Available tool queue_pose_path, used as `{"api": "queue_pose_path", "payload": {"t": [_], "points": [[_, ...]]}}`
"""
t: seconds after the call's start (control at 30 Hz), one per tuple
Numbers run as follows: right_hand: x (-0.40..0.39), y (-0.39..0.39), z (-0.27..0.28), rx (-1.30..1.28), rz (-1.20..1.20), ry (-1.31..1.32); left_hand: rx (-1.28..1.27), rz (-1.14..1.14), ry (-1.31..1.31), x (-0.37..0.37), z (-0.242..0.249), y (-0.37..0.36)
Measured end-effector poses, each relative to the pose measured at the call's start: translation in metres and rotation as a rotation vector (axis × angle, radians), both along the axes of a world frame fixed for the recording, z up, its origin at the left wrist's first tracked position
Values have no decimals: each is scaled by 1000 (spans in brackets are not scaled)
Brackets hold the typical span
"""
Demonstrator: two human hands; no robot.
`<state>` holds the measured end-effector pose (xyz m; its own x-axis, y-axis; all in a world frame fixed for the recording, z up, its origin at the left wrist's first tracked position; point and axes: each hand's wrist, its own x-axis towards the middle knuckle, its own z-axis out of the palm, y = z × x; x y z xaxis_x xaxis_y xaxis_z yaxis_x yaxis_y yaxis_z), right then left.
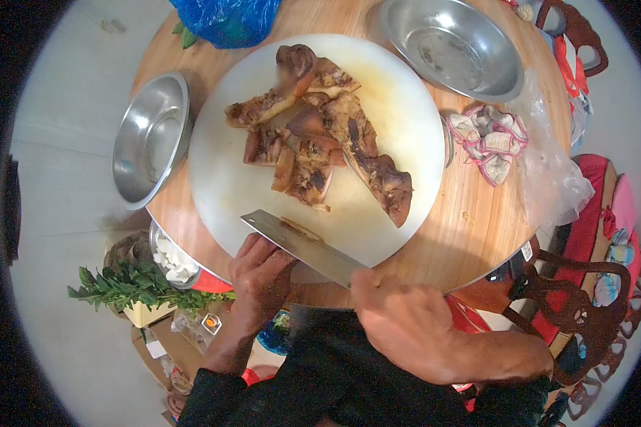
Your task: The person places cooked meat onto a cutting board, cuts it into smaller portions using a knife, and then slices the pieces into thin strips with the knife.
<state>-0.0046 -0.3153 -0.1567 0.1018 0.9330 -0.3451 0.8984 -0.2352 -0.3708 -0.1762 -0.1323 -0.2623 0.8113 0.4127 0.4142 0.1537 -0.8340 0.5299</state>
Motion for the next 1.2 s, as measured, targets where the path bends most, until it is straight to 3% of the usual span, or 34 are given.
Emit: {"api": "queue_pose_path", "payload": {"t": [0.33, 0.5, 0.6, 0.73, 0.87, 0.97, 1.2], "points": [[-5, 12, -27, 198, -15, -13, 14, 12, 7, -2, -3, -2], [11, -26, -5, 15, -58, 30, -14, -4, -42, -1, 0, -1], [15, -24, -11, 98, -98, 51, 98, -2, -47, 3, 6, -1], [14, -11, -10, 256, -111, 100, 34, -28, -33, -2, 2, 1], [10, -8, -13, 165, -73, 114, 33, -22, -2, -3, -1, 0], [11, -7, -12, 237, -74, 155, 33, -13, -13, -1, -1, 0], [5, -14, -10, 173, -8, 42, 69, -17, -2, -5, 0, 0]]}}
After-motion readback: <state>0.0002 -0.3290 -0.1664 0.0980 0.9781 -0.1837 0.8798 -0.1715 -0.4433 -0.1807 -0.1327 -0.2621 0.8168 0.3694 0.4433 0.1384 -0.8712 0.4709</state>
